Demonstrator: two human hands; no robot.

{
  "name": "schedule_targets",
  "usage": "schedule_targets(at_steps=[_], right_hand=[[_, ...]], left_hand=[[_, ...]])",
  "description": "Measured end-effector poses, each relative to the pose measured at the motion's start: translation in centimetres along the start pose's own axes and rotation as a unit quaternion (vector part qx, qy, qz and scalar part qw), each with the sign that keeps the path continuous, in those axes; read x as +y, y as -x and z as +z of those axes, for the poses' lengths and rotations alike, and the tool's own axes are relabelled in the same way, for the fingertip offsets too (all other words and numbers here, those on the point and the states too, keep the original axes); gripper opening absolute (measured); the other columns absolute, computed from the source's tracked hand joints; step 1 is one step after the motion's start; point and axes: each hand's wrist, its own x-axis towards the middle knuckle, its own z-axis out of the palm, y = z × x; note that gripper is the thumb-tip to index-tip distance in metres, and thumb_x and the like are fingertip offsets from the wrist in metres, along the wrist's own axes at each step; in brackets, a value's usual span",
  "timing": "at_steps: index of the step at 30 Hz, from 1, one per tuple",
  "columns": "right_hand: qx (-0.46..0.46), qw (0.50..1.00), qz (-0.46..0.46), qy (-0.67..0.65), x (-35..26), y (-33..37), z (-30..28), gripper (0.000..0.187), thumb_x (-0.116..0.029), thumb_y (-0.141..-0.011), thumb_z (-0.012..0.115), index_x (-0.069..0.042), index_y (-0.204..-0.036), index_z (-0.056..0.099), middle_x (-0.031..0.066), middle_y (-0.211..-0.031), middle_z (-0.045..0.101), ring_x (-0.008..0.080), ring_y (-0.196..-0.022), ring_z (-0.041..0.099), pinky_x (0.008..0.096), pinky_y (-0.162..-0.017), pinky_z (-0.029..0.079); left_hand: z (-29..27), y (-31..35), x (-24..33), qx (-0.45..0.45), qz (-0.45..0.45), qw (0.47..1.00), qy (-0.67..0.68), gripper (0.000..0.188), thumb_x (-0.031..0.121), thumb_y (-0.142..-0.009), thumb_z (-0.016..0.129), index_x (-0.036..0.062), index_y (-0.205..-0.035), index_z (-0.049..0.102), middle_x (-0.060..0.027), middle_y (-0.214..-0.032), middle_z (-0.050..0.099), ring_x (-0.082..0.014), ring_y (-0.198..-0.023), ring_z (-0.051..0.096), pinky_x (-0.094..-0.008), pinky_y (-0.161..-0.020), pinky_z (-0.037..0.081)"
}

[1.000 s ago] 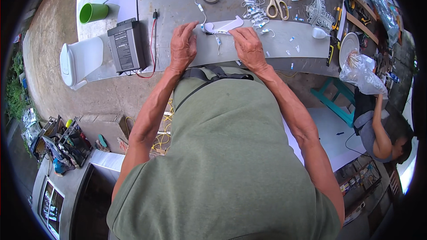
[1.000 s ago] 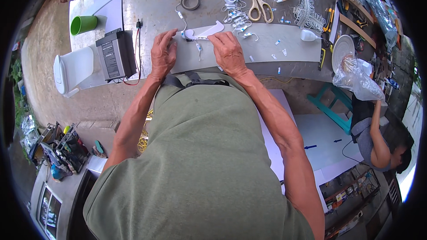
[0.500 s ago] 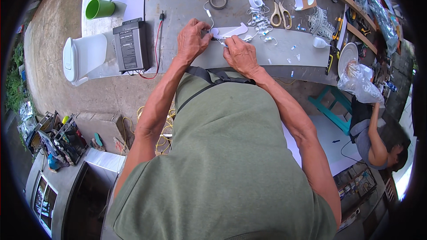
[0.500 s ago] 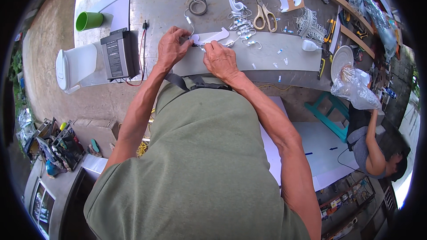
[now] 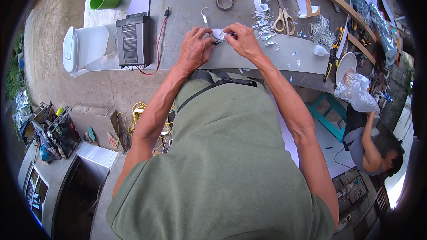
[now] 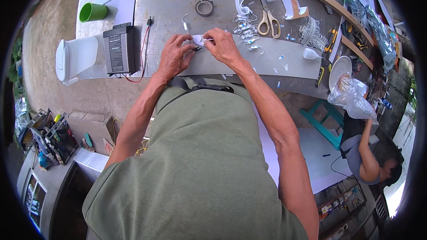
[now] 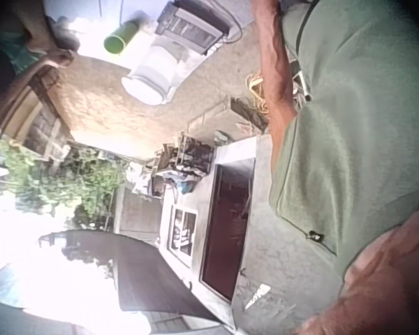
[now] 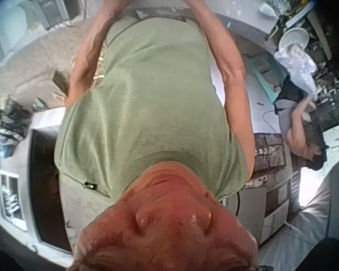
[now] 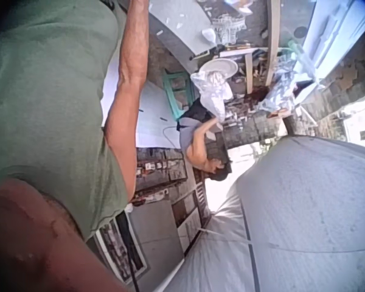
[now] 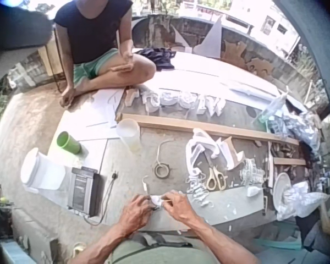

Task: Assembling small LED modules and wiring into sign components on a workbench.

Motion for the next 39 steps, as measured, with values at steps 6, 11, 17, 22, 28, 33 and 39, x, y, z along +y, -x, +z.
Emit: schedule_targets(at_steps=[6, 11, 17, 22, 28, 33, 39], right_hand=[[-0.042, 0.999, -0.02, 0.004, -0.4, -2.1, 0.7, 0.018, -0.011, -0.086, 0.071, -0.001, -0.1, 0.073, 0.017, -0.094, 0.071, 0.0339, -0.086, 0.071, 0.0414, -0.078, 0.055], [-0.066, 0.993, -0.081, 0.06, 0.0, -3.4, 1.1, 0.017, -0.012, -0.085, 0.073, -0.004, -0.1, 0.075, 0.0156, -0.095, 0.072, 0.0348, -0.087, 0.07, 0.0424, -0.079, 0.054], [-0.098, 0.992, -0.07, 0.047, 0.0, -4.3, 1.0, 0.018, -0.013, -0.083, 0.076, -0.005, -0.099, 0.076, 0.0149, -0.095, 0.071, 0.0334, -0.085, 0.07, 0.041, -0.077, 0.054], [-0.069, 0.991, -0.097, 0.063, 0.3, -4.3, 0.9, 0.017, -0.014, -0.083, 0.077, -0.004, -0.097, 0.076, 0.0136, -0.089, 0.07, 0.0321, -0.083, 0.07, 0.0396, -0.074, 0.054], [-0.031, 0.996, -0.062, 0.056, 0.3, -3.5, 1.4, 0.017, -0.016, -0.084, 0.077, -0.004, -0.096, 0.076, 0.013, -0.087, 0.069, 0.0314, -0.079, 0.069, 0.0399, -0.073, 0.053], [-0.033, 0.997, -0.055, 0.045, 0.3, -3.5, 1.4, 0.015, -0.015, -0.086, 0.076, -0.005, -0.097, 0.076, 0.0127, -0.087, 0.069, 0.0317, -0.079, 0.068, 0.0398, -0.073, 0.053], [-0.066, 0.997, 0.013, -0.04, 0.8, -3.3, 0.6, 0.022, -0.009, -0.089, 0.071, -0.004, -0.111, 0.072, 0.0148, -0.09, 0.074, 0.0279, -0.078, 0.071, 0.039, -0.07, 0.055]], left_hand=[[0.7, 0.5, -0.4, 0.006, -0.006, 0.999, 0.043, 0.025, 0.002, -0.076, 0.076, 0.008, -0.1, 0.074, -0.0074, -0.113, 0.069, -0.0288, -0.107, 0.063, -0.0407, -0.093, 0.05], [1.3, 0.2, -1.0, 0.068, -0.031, 0.989, 0.128, 0.026, -0.002, -0.078, 0.074, 0.0061, -0.102, 0.072, -0.0087, -0.102, 0.074, -0.0301, -0.096, 0.068, -0.0395, -0.086, 0.054], [2.3, 0.0, -1.2, 0.11, -0.137, 0.969, 0.174, 0.021, -0.001, -0.082, 0.075, 0.0039, -0.102, 0.071, -0.0117, -0.096, 0.074, -0.0252, -0.08, 0.071, -0.0348, -0.074, 0.057], [2.5, -0.8, -1.0, 0.121, -0.172, 0.965, 0.154, 0.022, 0.004, -0.08, 0.081, 0.0045, -0.101, 0.075, -0.0098, -0.094, 0.071, -0.0187, -0.074, 0.069, -0.0316, -0.069, 0.056], [2.9, -1.0, -1.2, 0.112, -0.2, 0.96, 0.16, 0.021, 0.008, -0.076, 0.085, 0.0055, -0.096, 0.079, -0.0075, -0.091, 0.068, -0.0164, -0.072, 0.066, -0.0301, -0.068, 0.054], [2.4, -1.6, -1.3, 0.088, -0.2, 0.964, 0.15, 0.022, 0.009, -0.075, 0.086, 0.0059, -0.096, 0.079, -0.0073, -0.09, 0.067, -0.016, -0.07, 0.063, -0.0303, -0.067, 0.052], [2.5, -1.5, -1.3, 0.092, -0.2, 0.962, 0.163, 0.031, 0.008, -0.074, 0.086, 0.0059, -0.103, 0.077, -0.0086, -0.088, 0.065, -0.0174, -0.069, 0.063, -0.0318, -0.065, 0.052]])
